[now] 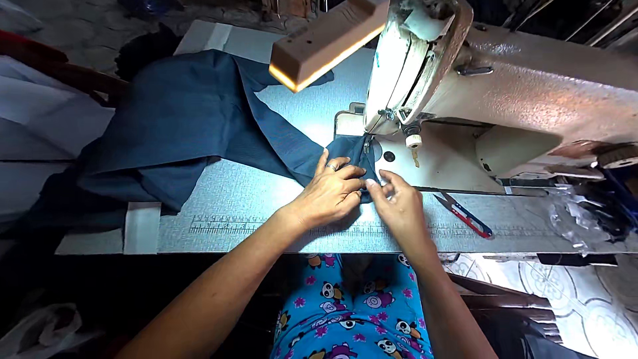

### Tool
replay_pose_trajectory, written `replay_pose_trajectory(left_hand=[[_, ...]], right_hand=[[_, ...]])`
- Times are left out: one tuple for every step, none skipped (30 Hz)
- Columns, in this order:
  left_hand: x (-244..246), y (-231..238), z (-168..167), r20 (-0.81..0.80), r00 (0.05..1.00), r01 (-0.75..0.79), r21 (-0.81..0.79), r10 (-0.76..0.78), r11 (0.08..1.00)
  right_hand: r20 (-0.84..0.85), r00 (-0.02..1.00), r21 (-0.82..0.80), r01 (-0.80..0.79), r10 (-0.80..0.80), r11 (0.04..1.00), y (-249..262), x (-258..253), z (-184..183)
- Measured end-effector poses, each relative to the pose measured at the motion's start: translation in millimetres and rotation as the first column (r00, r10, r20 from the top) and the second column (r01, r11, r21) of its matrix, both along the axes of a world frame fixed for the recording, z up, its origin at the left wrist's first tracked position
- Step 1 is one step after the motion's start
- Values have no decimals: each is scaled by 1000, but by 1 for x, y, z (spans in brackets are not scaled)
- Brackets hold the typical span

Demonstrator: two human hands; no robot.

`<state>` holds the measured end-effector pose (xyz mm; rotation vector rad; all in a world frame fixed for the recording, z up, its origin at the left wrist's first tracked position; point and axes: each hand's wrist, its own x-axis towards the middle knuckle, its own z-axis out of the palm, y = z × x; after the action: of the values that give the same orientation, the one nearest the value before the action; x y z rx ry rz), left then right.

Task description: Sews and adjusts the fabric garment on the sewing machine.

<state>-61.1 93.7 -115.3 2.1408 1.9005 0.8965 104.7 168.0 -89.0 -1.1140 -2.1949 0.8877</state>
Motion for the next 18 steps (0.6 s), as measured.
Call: replay_pose_trajectory(left_hand=[[-1, -1, 1, -3, 1000, 1, -11, -1, 1000], [-1, -3, 2, -12, 1000, 0, -26, 0, 1000], [-2, -4, 3, -22, 1000, -2, -40, 2, 999], [-2, -5, 3, -28, 1000, -5, -44, 4, 999], [-1, -6, 3, -28, 1000, -7, -44, 6, 999], [-1, -6, 2, -28, 1000, -11, -40, 10, 999], [0, -6, 1, -28, 1000, -15, -34, 14, 999], [1, -6, 1, -29, 999, -19, -32, 18, 999], [1, -6, 2, -30, 999, -21, -32, 20, 999], [2, -6, 2, -34, 999, -23, -28, 22, 999], [3, -6, 3, -43, 999, -24, -25, 23, 999], [4, -7, 4, -53, 998, -26, -22, 25, 999], [5, -7, 4, -61, 998, -26, -21, 25, 999], [6, -8, 5, -67, 997, -26, -24, 24, 999], [7, -9, 6, -72, 997, -25, -29, 23, 999], [8, -9, 6, -78, 997, -27, -27, 25, 999], [9, -10, 5, -78, 997, -29, -22, 28, 999], [9, -10, 4, -75, 997, -31, -19, 29, 999]], right_hand=[[30, 1000, -18, 9, -8, 1000, -4, -4, 0], [41, 999, -26, 17, -16, 1000, -6, -7, 0], [47, 999, -31, 26, -25, 999, -9, -10, 0], [54, 998, -19, 33, -32, 999, -11, -12, 0], [67, 997, 24, 37, -38, 999, -14, -13, -1], [93, 995, 90, 38, -46, 995, -18, -15, -2], [137, 989, 149, 35, -55, 988, -22, -16, -3], [184, 981, 201, 24, -62, 979, -25, -18, -4], [222, 973, 239, 12, -67, 971, -27, -18, -5], [251, 965, 266, 4, -73, 964, -29, -19, -5], [277, 958, 272, -4, -75, 962, -29, -19, -4], [291, 954, 273, -11, -72, 962, -29, -19, -3], [298, 952, 274, -16, -69, 961, -29, -19, -3], [298, 952, 276, -21, -65, 961, -29, -19, -3], [303, 951, 269, -26, -58, 963, -28, -19, -3], [311, 949, 259, -33, -51, 965, -28, -19, -2], [317, 947, 253, -38, -46, 967, -28, -19, -2], [324, 945, 245, -44, -39, 969, -27, -19, 0]])
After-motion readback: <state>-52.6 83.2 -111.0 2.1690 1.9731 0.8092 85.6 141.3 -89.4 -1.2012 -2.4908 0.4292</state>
